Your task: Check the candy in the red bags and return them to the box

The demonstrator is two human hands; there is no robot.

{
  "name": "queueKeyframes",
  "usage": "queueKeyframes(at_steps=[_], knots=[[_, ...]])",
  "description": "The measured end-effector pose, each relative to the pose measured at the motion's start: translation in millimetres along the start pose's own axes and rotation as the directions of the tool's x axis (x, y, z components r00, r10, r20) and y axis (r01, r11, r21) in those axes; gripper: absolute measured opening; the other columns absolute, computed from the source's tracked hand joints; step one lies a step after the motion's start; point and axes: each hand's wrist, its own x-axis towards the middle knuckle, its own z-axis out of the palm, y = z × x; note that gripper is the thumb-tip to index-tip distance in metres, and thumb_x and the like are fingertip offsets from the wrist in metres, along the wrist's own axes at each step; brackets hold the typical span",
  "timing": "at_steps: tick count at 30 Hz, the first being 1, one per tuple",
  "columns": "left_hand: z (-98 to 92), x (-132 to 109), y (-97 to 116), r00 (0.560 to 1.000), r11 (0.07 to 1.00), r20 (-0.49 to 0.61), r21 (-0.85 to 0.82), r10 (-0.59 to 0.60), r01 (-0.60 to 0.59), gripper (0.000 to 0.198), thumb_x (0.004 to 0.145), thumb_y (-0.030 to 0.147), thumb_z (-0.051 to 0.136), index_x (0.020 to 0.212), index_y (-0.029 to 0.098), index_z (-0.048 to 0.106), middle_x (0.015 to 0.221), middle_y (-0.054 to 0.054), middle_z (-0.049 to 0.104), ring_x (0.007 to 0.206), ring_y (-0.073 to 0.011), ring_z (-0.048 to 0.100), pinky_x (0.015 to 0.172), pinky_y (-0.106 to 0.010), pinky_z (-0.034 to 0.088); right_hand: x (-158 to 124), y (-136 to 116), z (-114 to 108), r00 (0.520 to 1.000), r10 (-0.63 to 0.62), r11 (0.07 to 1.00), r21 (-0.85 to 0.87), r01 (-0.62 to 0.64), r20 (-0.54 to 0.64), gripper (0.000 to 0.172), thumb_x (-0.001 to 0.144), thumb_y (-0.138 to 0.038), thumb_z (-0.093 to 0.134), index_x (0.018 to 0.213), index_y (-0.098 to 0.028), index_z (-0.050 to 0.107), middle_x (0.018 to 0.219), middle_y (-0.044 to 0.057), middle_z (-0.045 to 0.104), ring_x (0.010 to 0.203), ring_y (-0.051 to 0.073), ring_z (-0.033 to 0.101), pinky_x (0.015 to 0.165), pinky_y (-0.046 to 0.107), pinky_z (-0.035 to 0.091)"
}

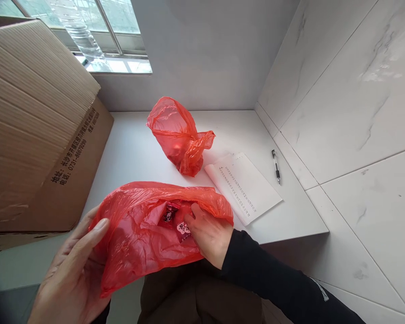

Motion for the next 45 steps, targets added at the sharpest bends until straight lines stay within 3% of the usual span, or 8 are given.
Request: queueKeyframes(at_steps=[13,17,24,32,35,38,41,45], knots=[[1.9,-1,4,0.990,0.999,0.140,0.009,0.034,-0.035,0.066,0.066,0.035,0.084,0.129,0.030,0.065,0.105,-0.002,0.077,0.073,-0.0202,0.074,0.074,-0.026,0.062,-4,3,-4,0.992,0.090,0.853,0.521,-0.032,-0.085,0.026,0.101,-0.026,0.039,0.120,-0.023,0.056,0.114,0.004,0.067,0.103,0.018,0.064,0.090,0.032,0.051],[3.1,-4,5,0.992,0.999,0.113,0.005,0.052,-0.053,0.067,0.065,0.035,0.085,0.129,0.028,0.065,0.106,-0.002,0.076,0.070,-0.0186,0.074,0.076,-0.027,0.061,-5,2,-10,0.969,0.192,0.933,0.334,-0.130,-0.158,0.033,0.099,-0.027,0.041,0.130,-0.022,0.053,0.132,0.008,0.059,0.123,0.025,0.054,0.108,0.042,0.043],[2.7,-4,1,0.981,0.998,0.188,-0.008,0.057,-0.056,0.061,0.073,0.034,0.080,0.131,0.029,0.063,0.106,-0.002,0.076,0.073,-0.0178,0.074,0.079,-0.026,0.061,-15,12,-7,0.984,0.126,0.992,0.042,-0.122,-0.127,0.059,0.081,-0.023,0.066,0.137,-0.023,0.048,0.131,0.010,0.058,0.119,0.029,0.057,0.098,0.040,0.049],[-3.8,-3,-3,0.976,0.999,0.214,0.019,0.036,-0.041,0.060,0.077,0.034,0.077,0.134,0.033,0.060,0.111,-0.002,0.074,0.080,-0.0196,0.075,0.079,-0.026,0.061,-11,7,-16,0.983,0.177,0.983,-0.039,-0.178,-0.040,0.019,0.090,-0.018,0.048,0.102,-0.018,0.062,0.103,0.009,0.065,0.089,0.024,0.064,0.073,0.033,0.049],[-6.4,-3,-3,0.973,0.999,0.226,0.026,0.041,-0.048,0.057,0.078,0.033,0.076,0.132,0.034,0.061,0.114,-0.001,0.073,0.084,-0.0199,0.074,0.078,-0.025,0.061,-11,7,-23,0.978,0.211,0.978,-0.009,-0.211,0.011,0.019,0.094,-0.017,0.043,0.094,-0.019,0.061,0.095,0.005,0.066,0.077,0.020,0.063,0.062,0.031,0.046],[-6.4,-4,-4,0.969,0.999,0.246,0.020,0.035,-0.041,0.056,0.079,0.034,0.075,0.133,0.034,0.061,0.113,-0.001,0.074,0.085,-0.0201,0.074,0.078,-0.024,0.060,-14,10,-17,0.990,0.134,0.991,-0.002,-0.134,-0.042,0.015,0.091,-0.028,0.053,0.101,-0.020,0.061,0.103,0.006,0.065,0.085,0.023,0.064,0.067,0.033,0.048],[-5.2,-3,-4,0.972,0.999,0.233,0.011,0.032,-0.035,0.058,0.077,0.034,0.077,0.133,0.032,0.061,0.110,-0.002,0.074,0.085,-0.0212,0.074,0.077,-0.025,0.061,-15,11,-5,0.995,0.066,0.998,-0.010,-0.067,-0.073,0.034,0.078,-0.024,0.065,0.112,-0.020,0.059,0.116,0.009,0.060,0.100,0.027,0.062,0.076,0.034,0.050],[-5.1,-1,-5,0.974,1.000,0.225,0.013,0.025,-0.029,0.059,0.076,0.034,0.078,0.133,0.032,0.061,0.109,-0.002,0.075,0.086,-0.0221,0.074,0.077,-0.025,0.061,-11,9,0,0.994,0.081,0.996,-0.023,-0.083,-0.067,0.029,0.078,-0.016,0.059,0.107,-0.018,0.061,0.111,0.010,0.061,0.092,0.024,0.062,0.073,0.032,0.049]])
